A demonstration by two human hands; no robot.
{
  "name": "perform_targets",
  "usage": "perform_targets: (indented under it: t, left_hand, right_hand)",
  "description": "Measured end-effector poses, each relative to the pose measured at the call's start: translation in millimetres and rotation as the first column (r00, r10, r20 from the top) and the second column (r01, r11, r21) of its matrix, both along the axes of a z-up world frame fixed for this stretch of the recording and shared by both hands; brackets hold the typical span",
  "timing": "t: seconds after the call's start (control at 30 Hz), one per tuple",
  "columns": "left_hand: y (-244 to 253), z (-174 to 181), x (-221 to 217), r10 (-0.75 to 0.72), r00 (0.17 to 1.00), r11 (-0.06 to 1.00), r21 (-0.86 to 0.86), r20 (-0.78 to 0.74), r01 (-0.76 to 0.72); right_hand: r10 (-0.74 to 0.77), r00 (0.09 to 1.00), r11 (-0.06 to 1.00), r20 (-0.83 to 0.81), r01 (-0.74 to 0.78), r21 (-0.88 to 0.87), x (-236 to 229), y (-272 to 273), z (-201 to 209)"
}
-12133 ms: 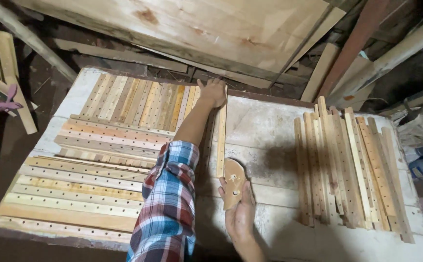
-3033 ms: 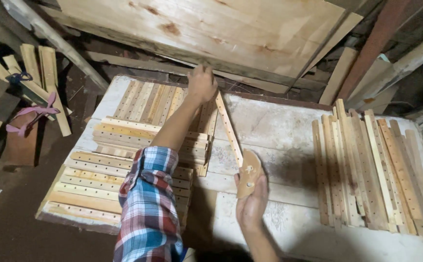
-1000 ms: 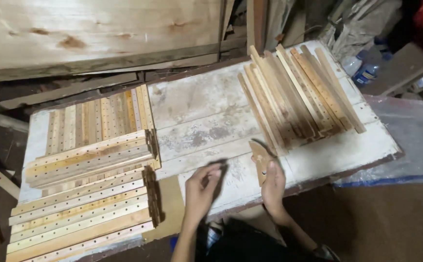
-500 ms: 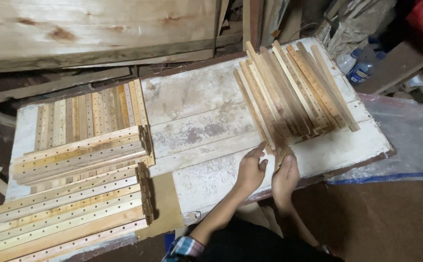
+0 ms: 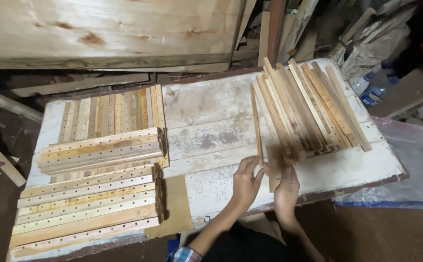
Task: Sorting wooden slats and using a wooden gauge tool to align them on a work table
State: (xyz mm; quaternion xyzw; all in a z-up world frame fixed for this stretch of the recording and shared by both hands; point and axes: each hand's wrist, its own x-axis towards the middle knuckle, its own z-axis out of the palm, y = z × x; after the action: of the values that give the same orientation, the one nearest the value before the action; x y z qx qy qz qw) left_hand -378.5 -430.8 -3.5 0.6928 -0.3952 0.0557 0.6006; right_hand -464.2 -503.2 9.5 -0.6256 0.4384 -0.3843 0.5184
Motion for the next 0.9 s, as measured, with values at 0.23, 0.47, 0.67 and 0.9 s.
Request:
perform_targets:
  t: [0.23, 0.47, 0.67, 0.9]
  left_hand:
    - [67, 11, 20, 0.185, 0.973, 0.969, -0.193, 0.138, -0.157]
    - [108, 33, 47, 0.228, 0.776, 0.837, -0.288, -0.588, -0.465]
    - [100, -8, 100, -0.417, 0.539, 0.582, -0.670, -0.732, -0.460]
    - [80, -23, 136, -0.772, 0.394, 0.303, -0.834, -0.499, -0.462]
  right_hand:
    - [0.270, 0.963, 0.957, 0.026, -0.271, 0.102, 25, 36, 48]
    - [0.470, 0.865, 0.788, -0.177, -0.502, -0.358, 64, 11, 66]
    - [0.593, 0.780, 0.633, -0.197, -0.604, -0.484, 95, 48, 88]
    - [0.503, 0.799, 0.392, -0.331, -0.551, -0.737, 121, 21, 27]
